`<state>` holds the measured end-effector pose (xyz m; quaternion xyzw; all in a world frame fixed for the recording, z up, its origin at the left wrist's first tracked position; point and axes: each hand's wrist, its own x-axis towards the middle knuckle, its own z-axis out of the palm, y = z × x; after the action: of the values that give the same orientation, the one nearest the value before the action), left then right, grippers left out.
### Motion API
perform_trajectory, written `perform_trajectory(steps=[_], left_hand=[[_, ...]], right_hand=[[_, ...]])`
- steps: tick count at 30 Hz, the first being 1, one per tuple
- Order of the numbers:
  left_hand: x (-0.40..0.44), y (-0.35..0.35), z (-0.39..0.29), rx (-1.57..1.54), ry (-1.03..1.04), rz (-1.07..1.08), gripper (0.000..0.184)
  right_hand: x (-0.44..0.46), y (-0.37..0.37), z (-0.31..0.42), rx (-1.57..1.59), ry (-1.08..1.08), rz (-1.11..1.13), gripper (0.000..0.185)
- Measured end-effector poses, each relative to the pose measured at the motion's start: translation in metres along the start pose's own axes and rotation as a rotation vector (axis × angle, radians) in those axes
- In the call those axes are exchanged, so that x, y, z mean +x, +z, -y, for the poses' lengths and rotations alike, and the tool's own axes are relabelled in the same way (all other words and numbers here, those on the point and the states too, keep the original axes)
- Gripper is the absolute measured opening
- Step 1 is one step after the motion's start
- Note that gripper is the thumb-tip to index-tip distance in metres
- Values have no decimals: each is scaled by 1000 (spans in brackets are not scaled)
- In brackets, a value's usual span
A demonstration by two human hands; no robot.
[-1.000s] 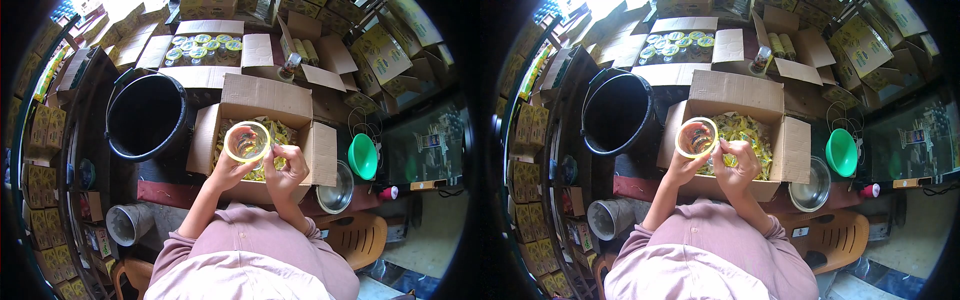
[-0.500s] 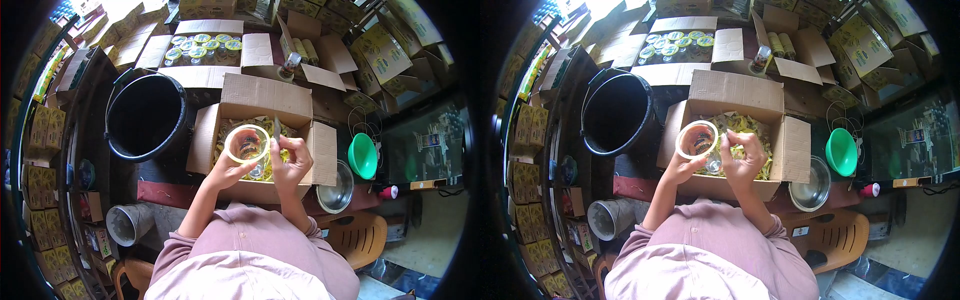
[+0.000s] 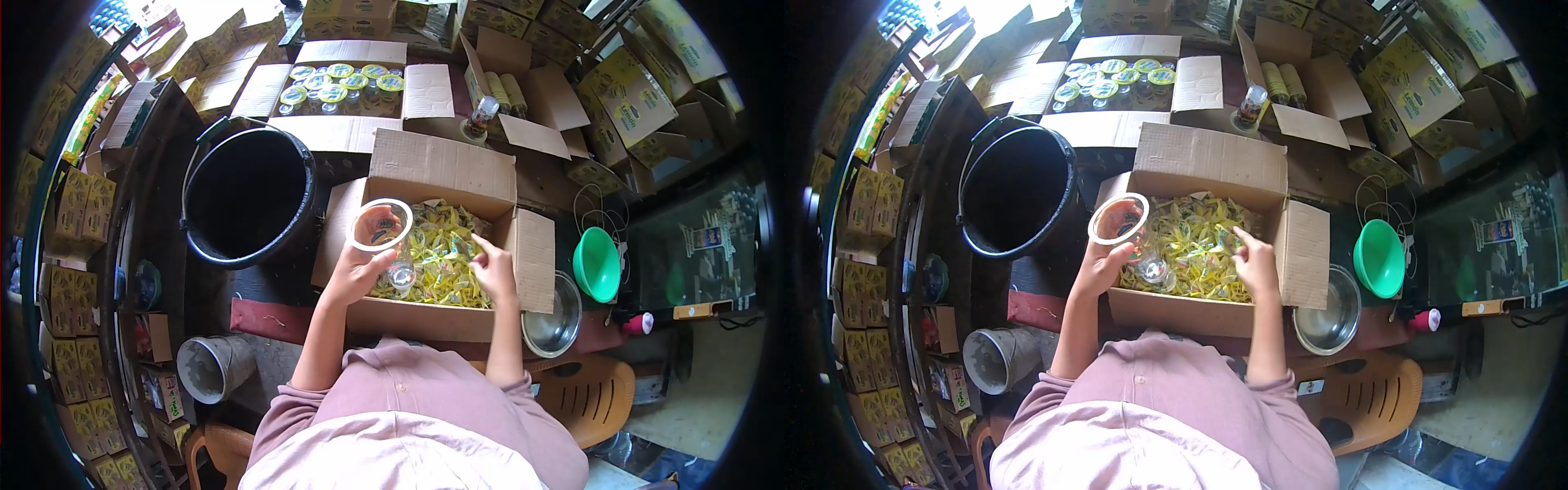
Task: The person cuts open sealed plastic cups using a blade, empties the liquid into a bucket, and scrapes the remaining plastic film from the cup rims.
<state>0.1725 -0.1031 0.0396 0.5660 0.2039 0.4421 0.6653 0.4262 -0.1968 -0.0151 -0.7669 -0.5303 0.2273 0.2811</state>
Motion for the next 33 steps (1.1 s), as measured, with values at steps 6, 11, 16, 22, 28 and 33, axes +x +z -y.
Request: perform_trajectory(steps=[6, 11, 16, 22, 28, 33], left_hand=[[3, -19, -7, -110, -66, -177, 47], [15, -77, -15, -722, 28, -399, 45], [25, -147, -7, -1507, 135, -391, 42], [25, -178, 12, -1604, 125, -600, 34], [26, -175, 9, -1638, 116, -579, 34], [18, -170, 4, -1790, 117, -541, 43]], right_hand=[[-21, -13, 4, 128, 69, -110, 77], [-31, -17, -15, 201, 84, -147, 75], [-39, -11, -32, 334, 131, -106, 78], [-69, -10, -35, 1020, 432, -146, 83], [-103, -17, -65, 1558, 690, -161, 82], [-119, -24, -57, 1696, 688, -207, 83]])
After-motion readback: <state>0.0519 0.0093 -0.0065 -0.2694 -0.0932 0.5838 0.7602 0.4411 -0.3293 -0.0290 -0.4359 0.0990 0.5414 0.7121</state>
